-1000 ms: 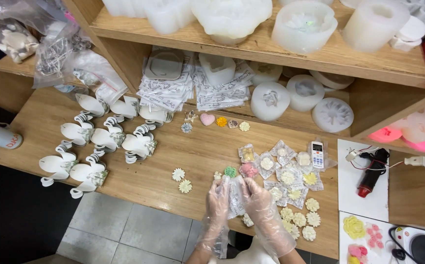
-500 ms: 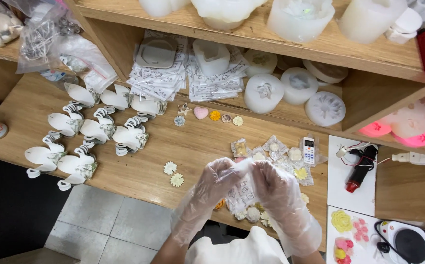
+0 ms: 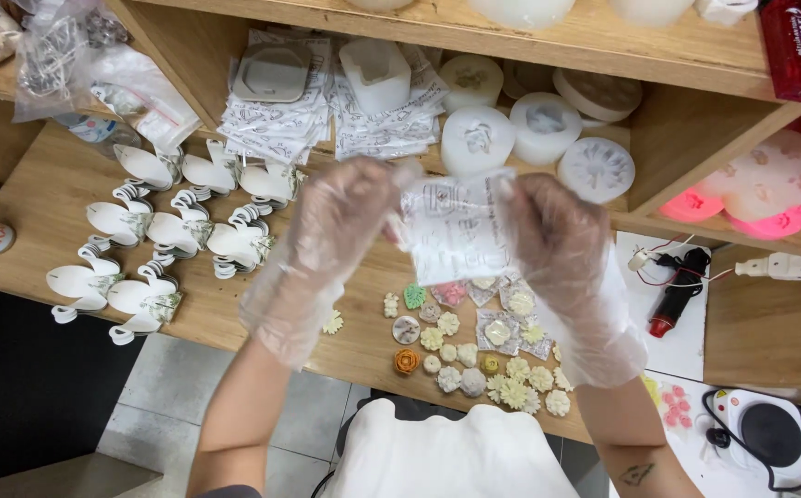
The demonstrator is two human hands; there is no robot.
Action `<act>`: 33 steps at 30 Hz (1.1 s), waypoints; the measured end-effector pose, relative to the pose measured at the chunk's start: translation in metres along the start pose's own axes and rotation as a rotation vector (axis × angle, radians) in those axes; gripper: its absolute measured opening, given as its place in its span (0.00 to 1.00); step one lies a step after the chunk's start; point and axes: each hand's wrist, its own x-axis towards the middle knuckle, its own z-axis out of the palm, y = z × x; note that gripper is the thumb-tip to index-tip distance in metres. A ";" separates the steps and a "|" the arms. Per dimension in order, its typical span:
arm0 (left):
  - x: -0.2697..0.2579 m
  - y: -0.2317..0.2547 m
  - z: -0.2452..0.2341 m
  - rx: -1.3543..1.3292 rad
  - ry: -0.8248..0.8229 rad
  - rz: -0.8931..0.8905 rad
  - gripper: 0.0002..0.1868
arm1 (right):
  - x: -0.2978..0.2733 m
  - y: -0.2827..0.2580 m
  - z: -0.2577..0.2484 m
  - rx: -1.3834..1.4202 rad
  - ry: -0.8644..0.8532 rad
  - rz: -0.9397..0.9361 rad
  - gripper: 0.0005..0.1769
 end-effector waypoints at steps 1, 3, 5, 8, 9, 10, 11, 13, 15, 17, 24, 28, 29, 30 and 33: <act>0.009 0.024 0.008 0.001 -0.001 0.000 0.30 | 0.004 0.001 -0.003 0.000 0.001 -0.001 0.17; 0.029 0.073 0.023 0.921 0.315 -0.164 0.30 | 0.014 0.000 -0.010 0.332 0.120 0.118 0.17; 0.047 0.090 0.019 1.174 0.243 -0.230 0.33 | 0.031 -0.009 -0.019 0.320 0.058 0.248 0.17; 0.077 0.098 0.007 1.533 0.070 -0.361 0.38 | 0.055 -0.008 -0.022 0.191 0.017 0.335 0.16; 0.089 0.098 0.002 1.639 -0.024 -0.422 0.39 | 0.064 -0.005 -0.022 0.075 0.036 0.289 0.15; 0.099 0.094 -0.006 1.640 -0.032 -0.413 0.39 | 0.068 -0.027 -0.026 0.073 0.047 0.291 0.15; 0.108 0.089 -0.013 1.647 -0.121 -0.452 0.35 | 0.070 -0.048 -0.030 0.112 0.036 0.298 0.17; 0.120 0.078 -0.028 1.651 -0.211 -0.484 0.32 | 0.077 -0.061 -0.030 0.149 0.030 0.303 0.23; 0.127 0.069 -0.043 1.478 -0.197 -0.537 0.26 | 0.086 -0.042 -0.021 0.182 -0.008 0.261 0.27; 0.119 0.073 -0.047 1.279 -0.119 -0.493 0.25 | 0.101 -0.011 -0.007 0.208 -0.035 0.231 0.30; 0.123 0.068 -0.067 0.909 -0.025 -0.282 0.27 | 0.133 0.027 0.008 0.125 -0.087 0.244 0.43; 0.126 0.052 -0.087 0.910 -0.033 -0.192 0.27 | 0.140 0.016 0.022 0.114 -0.096 0.311 0.47; 0.127 0.047 -0.091 0.909 -0.037 -0.172 0.27 | 0.144 0.019 0.028 0.142 -0.150 0.337 0.47; 0.128 0.042 -0.095 0.908 -0.042 -0.151 0.27 | 0.149 0.021 0.034 0.170 -0.204 0.363 0.47; 0.130 0.029 -0.110 0.908 -0.044 -0.086 0.28 | 0.159 0.024 0.056 0.530 -0.273 0.491 0.51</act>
